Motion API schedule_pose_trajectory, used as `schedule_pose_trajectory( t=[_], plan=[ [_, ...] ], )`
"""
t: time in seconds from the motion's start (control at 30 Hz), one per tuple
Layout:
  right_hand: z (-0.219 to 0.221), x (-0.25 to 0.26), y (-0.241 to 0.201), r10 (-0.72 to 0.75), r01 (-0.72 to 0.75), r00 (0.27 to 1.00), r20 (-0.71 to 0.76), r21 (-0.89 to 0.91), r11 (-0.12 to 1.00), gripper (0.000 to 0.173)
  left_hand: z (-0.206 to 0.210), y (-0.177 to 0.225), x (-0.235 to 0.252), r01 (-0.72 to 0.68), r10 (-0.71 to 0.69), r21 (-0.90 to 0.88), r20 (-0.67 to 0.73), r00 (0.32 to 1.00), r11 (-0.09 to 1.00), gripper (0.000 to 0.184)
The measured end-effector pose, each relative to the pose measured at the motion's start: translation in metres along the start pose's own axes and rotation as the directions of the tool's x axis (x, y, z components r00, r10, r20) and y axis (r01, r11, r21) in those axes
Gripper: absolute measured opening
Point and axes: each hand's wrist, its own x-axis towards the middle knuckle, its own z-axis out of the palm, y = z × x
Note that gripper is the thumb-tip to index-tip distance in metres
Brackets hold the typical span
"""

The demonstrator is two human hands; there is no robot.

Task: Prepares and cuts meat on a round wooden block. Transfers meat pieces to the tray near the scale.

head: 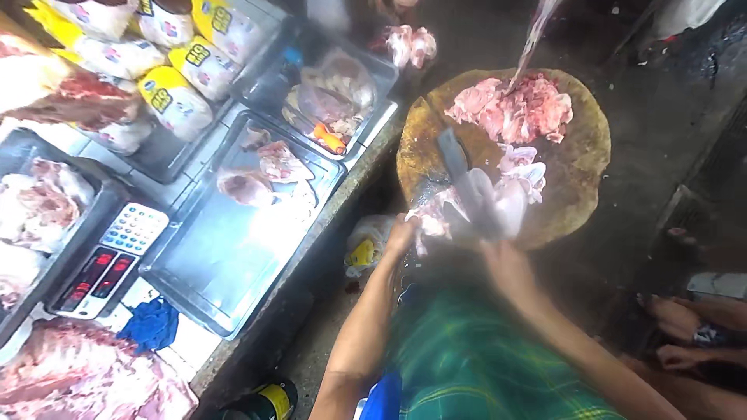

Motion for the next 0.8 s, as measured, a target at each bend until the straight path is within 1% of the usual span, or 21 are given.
schedule_pose_trajectory(
  t=[0.07, 0.1, 0.13, 0.17, 0.2, 0.23, 0.27, 0.3, 0.33, 0.37, 0.4, 0.43, 0.5, 0.53, 0.6, 0.63, 0.67, 0.73, 0.8],
  plan=[
    [0.010, 0.000, 0.012, 0.090, -0.080, 0.977, 0.193, -0.059, 0.995, 0.065, -0.004, 0.006, -0.005, -0.018, 0.018, -0.009, -0.033, 0.999, 1.000, 0.040],
    [0.006, -0.002, 0.018, 0.128, -0.115, 0.963, 0.238, -0.070, 0.991, 0.067, -0.006, 0.015, -0.004, -0.044, 0.043, -0.016, -0.047, 0.998, 0.999, 0.038],
    [-0.002, -0.005, 0.023, 0.148, -0.141, 0.957, 0.251, -0.045, 0.989, 0.068, -0.008, 0.028, 0.001, -0.081, 0.080, -0.011, -0.051, 0.995, 0.997, 0.036],
    [-0.009, -0.009, 0.031, 0.156, -0.166, 0.954, 0.255, 0.018, 0.986, 0.069, -0.010, 0.045, 0.008, -0.123, 0.124, 0.023, -0.038, 0.992, 0.992, 0.034],
    [-0.013, -0.015, 0.043, 0.161, -0.191, 0.956, 0.246, 0.101, 0.977, 0.068, -0.010, 0.060, 0.016, -0.161, 0.164, 0.107, -0.021, 0.986, 0.981, 0.035],
    [-0.016, -0.019, 0.054, 0.177, -0.216, 0.960, 0.217, 0.171, 0.961, 0.068, -0.008, 0.077, 0.026, -0.185, 0.194, 0.256, -0.014, 0.981, 0.949, 0.039],
    [-0.020, -0.020, 0.062, 0.196, -0.236, 0.963, 0.185, 0.230, 0.944, 0.066, -0.003, 0.094, 0.037, -0.200, 0.233, 0.440, -0.024, 0.972, 0.876, 0.043],
    [-0.024, -0.021, 0.068, 0.220, -0.261, 0.961, 0.168, 0.290, 0.921, 0.063, 0.006, 0.108, 0.044, -0.207, 0.296, 0.594, -0.055, 0.953, 0.777, 0.047],
    [-0.029, -0.020, 0.071, 0.242, -0.288, 0.956, 0.167, 0.359, 0.888, 0.060, 0.021, 0.120, 0.044, -0.194, 0.355, 0.693, -0.096, 0.930, 0.694, 0.050],
    [-0.035, -0.019, 0.073, 0.255, -0.307, 0.951, 0.176, 0.418, 0.855, 0.058, 0.040, 0.130, 0.036, -0.192, 0.400, 0.755, -0.100, 0.911, 0.627, 0.052],
    [-0.039, -0.019, 0.075, 0.260, -0.317, 0.948, 0.184, 0.457, 0.831, 0.056, 0.064, 0.134, 0.025, -0.200, 0.421, 0.808, -0.064, 0.905, 0.555, 0.053],
    [-0.040, -0.021, 0.077, 0.259, -0.316, 0.948, 0.183, 0.479, 0.819, 0.054, 0.090, 0.129, 0.015, -0.220, 0.415, 0.850, 0.002, 0.910, 0.478, 0.055],
    [-0.040, -0.026, 0.084, 0.237, -0.293, 0.956, 0.172, 0.507, 0.811, 0.053, 0.135, 0.102, 0.006, -0.275, 0.392, 0.898, 0.129, 0.911, 0.342, 0.056],
    [-0.041, -0.027, 0.087, 0.220, -0.275, 0.961, 0.166, 0.516, 0.811, 0.053, 0.149, 0.089, 0.006, -0.291, 0.425, 0.911, 0.149, 0.893, 0.292, 0.049],
    [-0.046, -0.027, 0.097, 0.178, -0.236, 0.971, 0.161, 0.511, 0.827, 0.055, 0.155, 0.072, 0.006, -0.327, 0.535, 0.925, 0.181, 0.825, 0.192, 0.031],
    [-0.048, -0.028, 0.103, 0.159, -0.223, 0.973, 0.168, 0.494, 0.840, 0.056, 0.150, 0.062, 0.002, -0.351, 0.591, 0.927, 0.211, 0.779, 0.131, 0.025],
    [-0.050, -0.027, 0.110, 0.145, -0.217, 0.972, 0.183, 0.478, 0.851, 0.057, 0.143, 0.051, -0.003, -0.367, 0.618, 0.926, 0.239, 0.749, 0.087, 0.023],
    [-0.052, -0.023, 0.117, 0.118, -0.211, 0.968, 0.220, 0.471, 0.856, 0.057, 0.128, 0.029, -0.017, -0.408, 0.632, 0.910, 0.274, 0.725, 0.074, 0.020],
    [-0.052, -0.016, 0.119, 0.102, -0.219, 0.962, 0.255, 0.490, 0.844, 0.055, 0.120, 0.005, -0.035, -0.464, 0.639, 0.876, 0.284, 0.715, 0.130, 0.019]
  ],
)
